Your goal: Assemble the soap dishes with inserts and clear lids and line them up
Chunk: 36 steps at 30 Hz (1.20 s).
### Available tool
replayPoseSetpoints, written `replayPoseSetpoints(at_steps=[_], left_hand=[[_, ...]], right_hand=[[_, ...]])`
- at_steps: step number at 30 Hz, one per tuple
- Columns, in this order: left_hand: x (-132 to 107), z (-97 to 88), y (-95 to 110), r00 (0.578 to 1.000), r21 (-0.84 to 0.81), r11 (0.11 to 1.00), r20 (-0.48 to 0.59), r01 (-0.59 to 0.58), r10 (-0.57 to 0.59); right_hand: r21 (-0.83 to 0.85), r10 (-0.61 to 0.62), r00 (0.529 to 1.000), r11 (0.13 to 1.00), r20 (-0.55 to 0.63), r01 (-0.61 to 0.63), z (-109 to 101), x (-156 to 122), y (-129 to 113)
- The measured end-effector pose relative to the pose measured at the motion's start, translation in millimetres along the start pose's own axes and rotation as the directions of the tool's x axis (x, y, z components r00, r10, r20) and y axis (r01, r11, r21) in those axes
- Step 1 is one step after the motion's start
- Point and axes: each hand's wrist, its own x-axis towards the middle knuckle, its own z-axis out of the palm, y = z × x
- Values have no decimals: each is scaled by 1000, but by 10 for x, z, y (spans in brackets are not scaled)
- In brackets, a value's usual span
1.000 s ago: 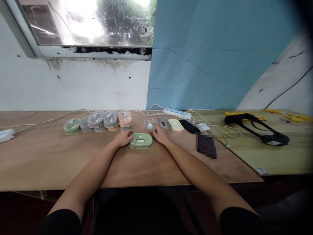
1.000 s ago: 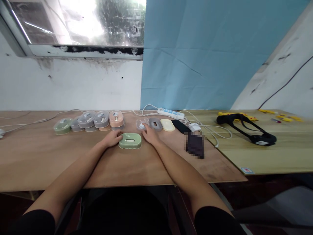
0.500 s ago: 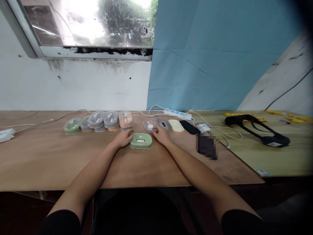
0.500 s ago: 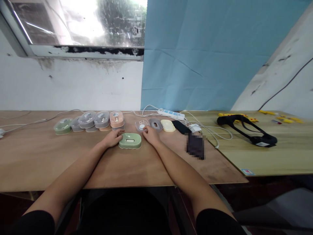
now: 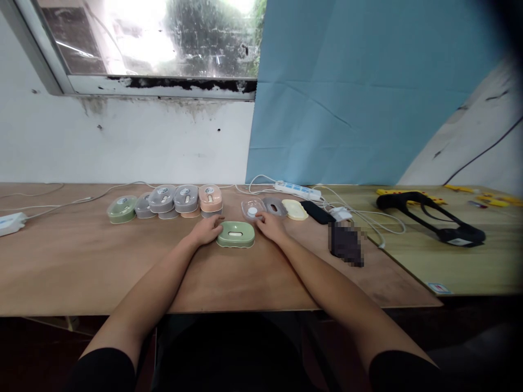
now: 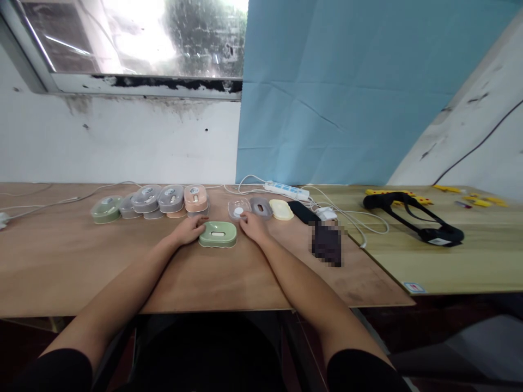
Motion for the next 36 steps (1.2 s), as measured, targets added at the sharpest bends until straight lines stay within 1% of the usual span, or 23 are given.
replayPoseSetpoints(at_steps=[2, 5, 9, 14, 16, 18, 20, 24, 27, 30, 33, 36], left_hand=[[0, -2, 2, 1000, -4, 1000, 2, 0, 0], [-2, -8, 10, 1000, 0, 1000, 3, -2, 2], [-1, -17, 22, 1000, 6, 1000, 3, -4, 4], [-9, -31, 42, 1000, 5, 1000, 7, 8, -8], [-18, -39, 56, 1000, 1, 1000, 1, 10, -10], [-26, -48, 74, 1000, -4, 1000, -13, 12, -12], [-32, -59, 97, 1000, -5, 1000, -29, 12, -12], [-44, -93, 157, 997, -5, 1000, -83, -10, 9], [-66, -125, 215, 986, 14, 998, -160, -54, 56], [-95, -144, 267, 962, 48, 993, -244, -112, 120], [-111, -140, 292, 935, 53, 983, -304, -175, 183], [-110, -117, 289, 927, 14, 983, -330, -184, 178]], right_hand=[[-11, -20, 1000, 1000, -3, 20, 2, 2, 4], [3, -16, 999, 1000, -32, 16, 8, 11, 20], [54, -8, 994, 998, -112, 14, 6, 21, 30], [166, 35, 967, 986, -251, 8, -26, 14, -27], [236, 38, 952, 971, -303, 36, -46, -8, -66], [305, 18, 946, 949, -323, 86, -69, -46, -105], [347, -8, 951, 930, -308, 120, -90, -95, -139], [390, -75, 973, 907, -217, 157, -105, -180, -179], [414, -125, 980, 892, -155, 179, -94, -211, -196], [421, -140, 985, 891, -101, 170, -90, -225, -215], [434, -138, 986, 886, -93, 165, -104, -233, -233], [446, -165, 979, 872, -115, 200, -123, -235, -242]])
